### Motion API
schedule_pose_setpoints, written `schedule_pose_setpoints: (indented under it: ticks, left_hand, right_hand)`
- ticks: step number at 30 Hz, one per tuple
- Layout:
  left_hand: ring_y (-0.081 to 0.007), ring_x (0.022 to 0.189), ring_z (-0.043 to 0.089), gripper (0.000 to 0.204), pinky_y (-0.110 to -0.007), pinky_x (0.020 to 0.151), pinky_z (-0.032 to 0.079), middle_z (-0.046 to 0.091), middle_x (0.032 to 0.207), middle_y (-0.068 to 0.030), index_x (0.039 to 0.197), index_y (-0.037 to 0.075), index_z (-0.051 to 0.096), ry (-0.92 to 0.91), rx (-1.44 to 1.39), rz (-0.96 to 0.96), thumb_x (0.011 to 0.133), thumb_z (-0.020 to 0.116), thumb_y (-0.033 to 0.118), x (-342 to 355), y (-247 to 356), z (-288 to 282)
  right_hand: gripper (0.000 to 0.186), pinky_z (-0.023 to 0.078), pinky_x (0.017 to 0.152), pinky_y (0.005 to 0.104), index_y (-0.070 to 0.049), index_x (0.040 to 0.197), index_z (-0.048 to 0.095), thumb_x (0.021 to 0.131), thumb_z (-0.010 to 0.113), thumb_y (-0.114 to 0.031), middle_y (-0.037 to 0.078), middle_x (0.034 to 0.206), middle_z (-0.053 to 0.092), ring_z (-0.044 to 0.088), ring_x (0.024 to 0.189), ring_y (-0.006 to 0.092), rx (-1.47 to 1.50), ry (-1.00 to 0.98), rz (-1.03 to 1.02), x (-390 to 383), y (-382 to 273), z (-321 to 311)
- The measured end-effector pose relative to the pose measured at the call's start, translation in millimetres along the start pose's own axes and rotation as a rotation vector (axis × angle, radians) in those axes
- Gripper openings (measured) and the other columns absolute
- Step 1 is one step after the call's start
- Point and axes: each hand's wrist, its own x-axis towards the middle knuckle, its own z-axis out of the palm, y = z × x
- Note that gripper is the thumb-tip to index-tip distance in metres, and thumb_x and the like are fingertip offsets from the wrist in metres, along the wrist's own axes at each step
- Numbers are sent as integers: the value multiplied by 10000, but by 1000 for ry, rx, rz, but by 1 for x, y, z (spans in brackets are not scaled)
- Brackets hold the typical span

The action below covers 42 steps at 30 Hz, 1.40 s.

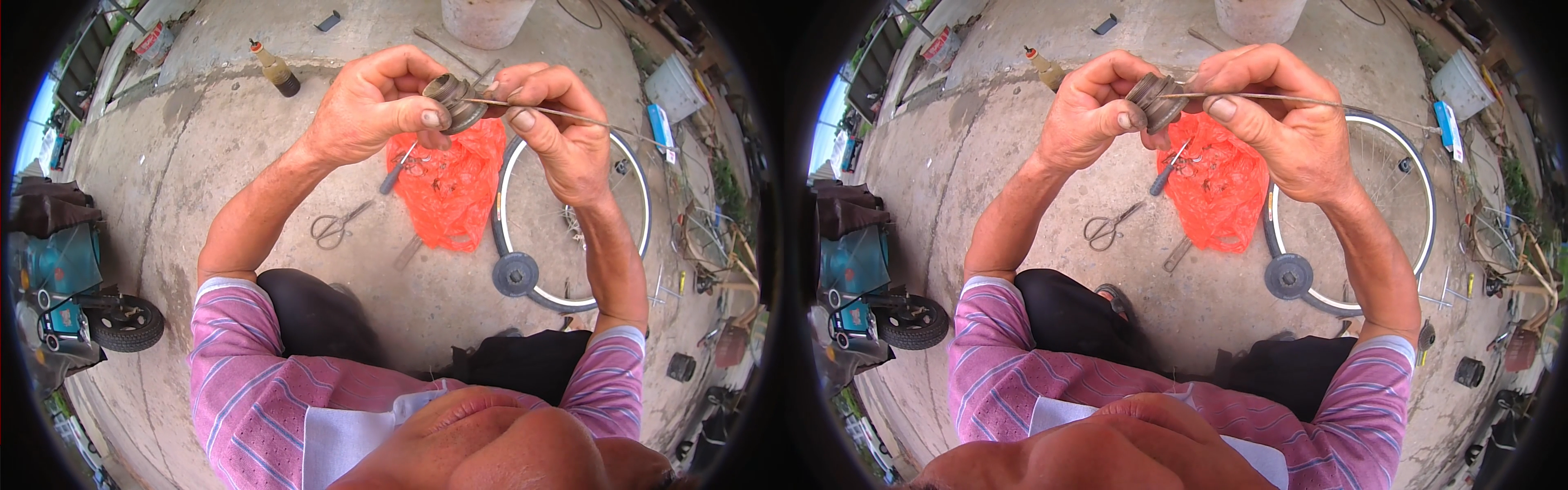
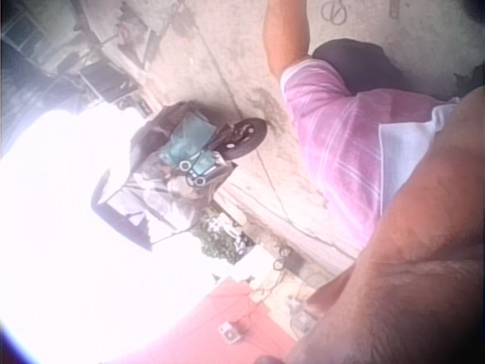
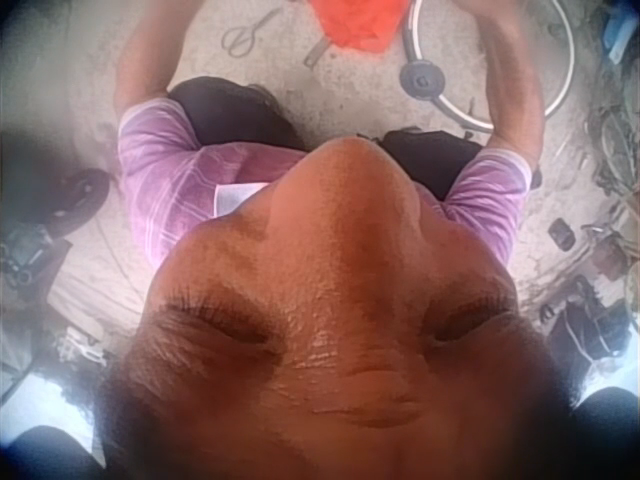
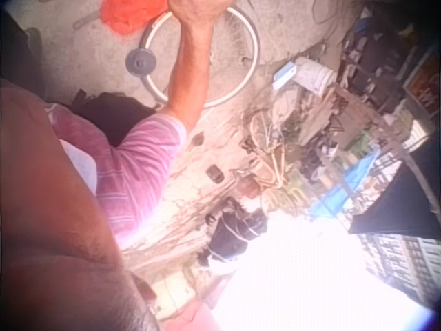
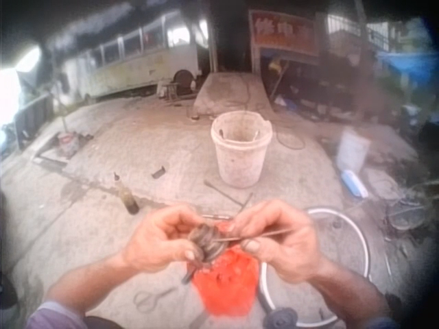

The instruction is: The person threads a wire through a small metal bicycle component by hand while seated on the ground.

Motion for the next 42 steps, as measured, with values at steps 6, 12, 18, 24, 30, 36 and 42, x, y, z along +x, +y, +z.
schedule_pose_setpoints:
  ticks: [6,12,18,24,30,36,42]
  left_hand:
    - [-210,811,699,572,-335,699,603,679,1009,-135,1161,-33,563,15,19,-17,815,809,350,1,5,2]
    - [-185,821,691,630,-316,710,600,686,1011,-114,1268,-19,561,4,53,23,819,802,352,3,3,3]
    - [-169,812,678,604,-301,714,586,687,1008,-97,1266,-10,579,-1,81,33,836,788,360,3,4,2]
    - [-165,805,673,597,-305,718,580,688,1012,-101,1270,-11,577,-2,108,47,850,775,364,3,1,3]
    - [-172,785,676,582,-311,713,582,686,1022,-111,1251,-18,582,-6,122,-5,863,758,380,4,4,5]
    - [-168,760,676,586,-302,666,583,688,999,-110,1233,-23,591,7,132,-14,854,762,390,3,3,4]
    - [-173,754,679,596,-298,670,589,686,996,-116,1223,-35,597,-21,125,-60,845,767,393,1,3,2]
  right_hand:
    - [155,524,929,327,15,1063,590,935,655,-42,124,1119,643,623,1035,170,2,52,42,-2,0,3]
    - [167,533,954,350,28,1089,572,957,626,-60,134,1120,651,639,1046,181,59,140,55,-3,-2,9]
    - [183,555,914,355,49,1081,560,959,624,-70,144,1074,665,671,1001,202,28,152,96,1,-16,19]
    - [142,551,881,316,41,1058,560,962,602,-54,126,1033,665,670,952,167,-77,120,144,4,-25,17]
    - [138,547,853,302,31,1051,568,962,605,-68,110,1026,666,663,942,155,-116,97,142,2,-25,16]
    - [182,547,865,318,29,1061,573,961,632,-111,113,1033,666,666,933,166,-81,46,132,2,-20,9]
    - [192,549,860,320,30,1071,576,963,635,-118,112,1045,665,666,933,168,-50,-16,156,3,-17,3]
